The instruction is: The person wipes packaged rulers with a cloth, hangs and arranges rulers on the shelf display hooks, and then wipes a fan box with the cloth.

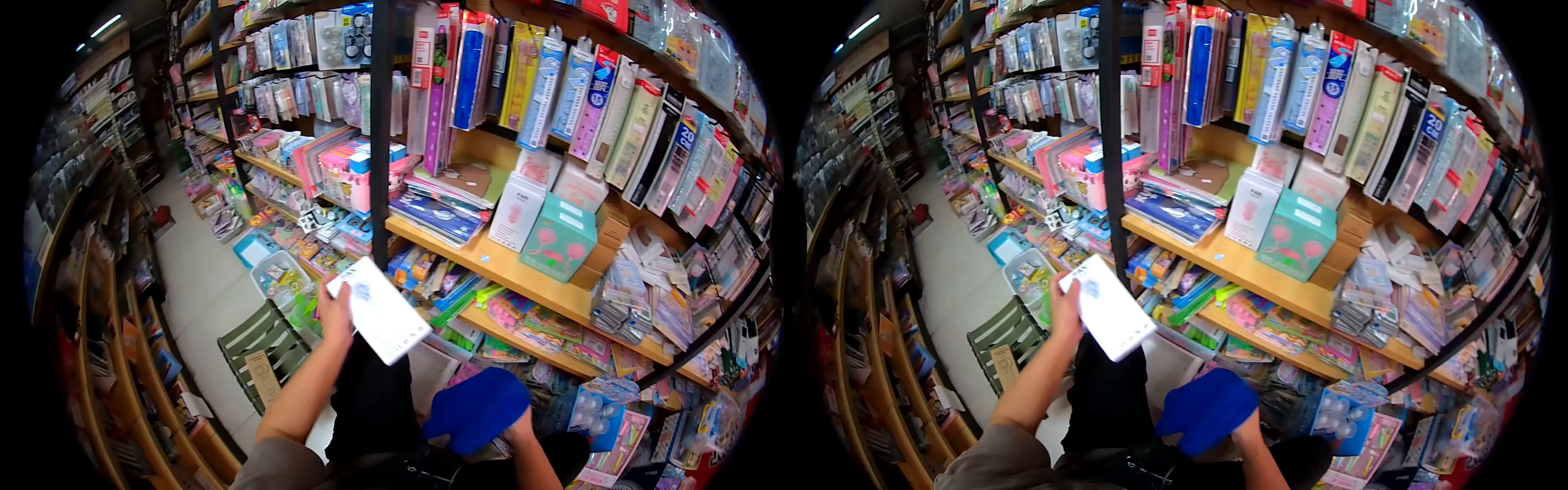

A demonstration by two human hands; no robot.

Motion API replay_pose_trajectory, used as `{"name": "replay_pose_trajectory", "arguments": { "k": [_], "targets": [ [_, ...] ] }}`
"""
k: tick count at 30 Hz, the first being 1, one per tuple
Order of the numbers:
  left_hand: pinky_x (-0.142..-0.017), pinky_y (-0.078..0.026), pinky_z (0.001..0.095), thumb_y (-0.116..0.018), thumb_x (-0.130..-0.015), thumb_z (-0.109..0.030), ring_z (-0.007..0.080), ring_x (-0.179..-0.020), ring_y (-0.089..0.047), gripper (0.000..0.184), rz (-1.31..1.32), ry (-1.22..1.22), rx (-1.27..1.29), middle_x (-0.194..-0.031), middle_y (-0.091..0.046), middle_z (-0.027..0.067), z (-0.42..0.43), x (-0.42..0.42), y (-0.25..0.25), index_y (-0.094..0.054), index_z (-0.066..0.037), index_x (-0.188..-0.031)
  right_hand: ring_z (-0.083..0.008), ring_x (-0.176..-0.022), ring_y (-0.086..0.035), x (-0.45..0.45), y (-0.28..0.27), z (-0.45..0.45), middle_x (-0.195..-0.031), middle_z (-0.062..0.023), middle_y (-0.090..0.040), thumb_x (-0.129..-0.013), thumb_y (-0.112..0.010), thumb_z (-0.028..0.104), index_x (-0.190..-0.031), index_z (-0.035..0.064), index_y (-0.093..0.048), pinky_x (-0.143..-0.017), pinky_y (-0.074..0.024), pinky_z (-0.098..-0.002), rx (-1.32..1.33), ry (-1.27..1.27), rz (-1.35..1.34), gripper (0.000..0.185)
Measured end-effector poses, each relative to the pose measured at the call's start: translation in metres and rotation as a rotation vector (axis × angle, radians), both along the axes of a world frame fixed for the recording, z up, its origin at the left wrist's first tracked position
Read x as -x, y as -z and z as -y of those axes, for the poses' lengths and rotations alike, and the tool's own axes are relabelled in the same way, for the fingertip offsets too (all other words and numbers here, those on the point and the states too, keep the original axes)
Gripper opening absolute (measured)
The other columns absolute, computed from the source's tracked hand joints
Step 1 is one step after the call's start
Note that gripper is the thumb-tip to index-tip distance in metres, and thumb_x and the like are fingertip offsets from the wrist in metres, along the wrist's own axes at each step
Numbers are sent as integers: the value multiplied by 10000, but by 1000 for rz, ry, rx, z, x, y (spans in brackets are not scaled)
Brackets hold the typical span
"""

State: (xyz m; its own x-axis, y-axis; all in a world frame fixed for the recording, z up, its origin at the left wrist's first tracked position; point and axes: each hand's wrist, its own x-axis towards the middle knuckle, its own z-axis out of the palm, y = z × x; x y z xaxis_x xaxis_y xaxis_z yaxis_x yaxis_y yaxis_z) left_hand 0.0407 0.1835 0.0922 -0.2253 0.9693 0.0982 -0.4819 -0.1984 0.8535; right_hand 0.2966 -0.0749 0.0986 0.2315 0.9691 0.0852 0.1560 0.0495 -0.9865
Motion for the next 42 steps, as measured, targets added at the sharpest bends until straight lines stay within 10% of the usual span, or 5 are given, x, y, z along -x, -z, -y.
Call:
{"name": "replay_pose_trajectory", "arguments": {
  "k": [2,8,24,30,42],
  "targets": [
    [-665,-459,279,-533,-816,-40,166,-791,-530,303,-153,-127,122,-932,-530,97,-19,53,8,-431,-82,-1099,-262,-1027,-522,-9,22,10,-1146,-114,-526,-925,-360,264,-1189,53,-453,-893,-428,-402,79,98,-972,351],
    [-644,-482,330,-554,-774,-42,207,-805,-521,507,-329,-205,327,-1001,-470,148,-43,236,109,-288,-78,-1205,-245,-1086,-482,-25,-12,25,-1177,-110,-504,-910,-383,299,-1210,39,-431,-947,-383,-377,70,136,-1232,400],
    [-774,-447,371,-552,-852,-272,260,-899,-536,428,-600,-158,379,-1015,-535,156,-68,280,211,-413,6,-1147,-286,-1078,-491,-35,26,25,-1187,-117,-518,-893,-343,440,-1196,65,-473,-970,-357,-426,15,253,-1169,499],
    [-872,-348,497,-484,-856,-369,380,-998,-505,401,-1600,-457,602,-1052,-545,233,-38,255,159,-534,-12,-1034,-291,-1082,-488,-41,41,34,-1181,-127,-521,-907,-336,391,-1187,53,-475,-967,-357,-440,-2,284,-1049,460],
    [-880,-275,509,-435,-879,-305,317,-992,-543,316,-1329,-434,862,-1030,-591,168,-46,256,166,-454,-58,-1076,-290,-1014,-515,-51,58,31,-1097,-124,-554,-905,-359,353,-1142,57,-494,-909,-406,-434,-12,370,-1100,403]
  ]
}}
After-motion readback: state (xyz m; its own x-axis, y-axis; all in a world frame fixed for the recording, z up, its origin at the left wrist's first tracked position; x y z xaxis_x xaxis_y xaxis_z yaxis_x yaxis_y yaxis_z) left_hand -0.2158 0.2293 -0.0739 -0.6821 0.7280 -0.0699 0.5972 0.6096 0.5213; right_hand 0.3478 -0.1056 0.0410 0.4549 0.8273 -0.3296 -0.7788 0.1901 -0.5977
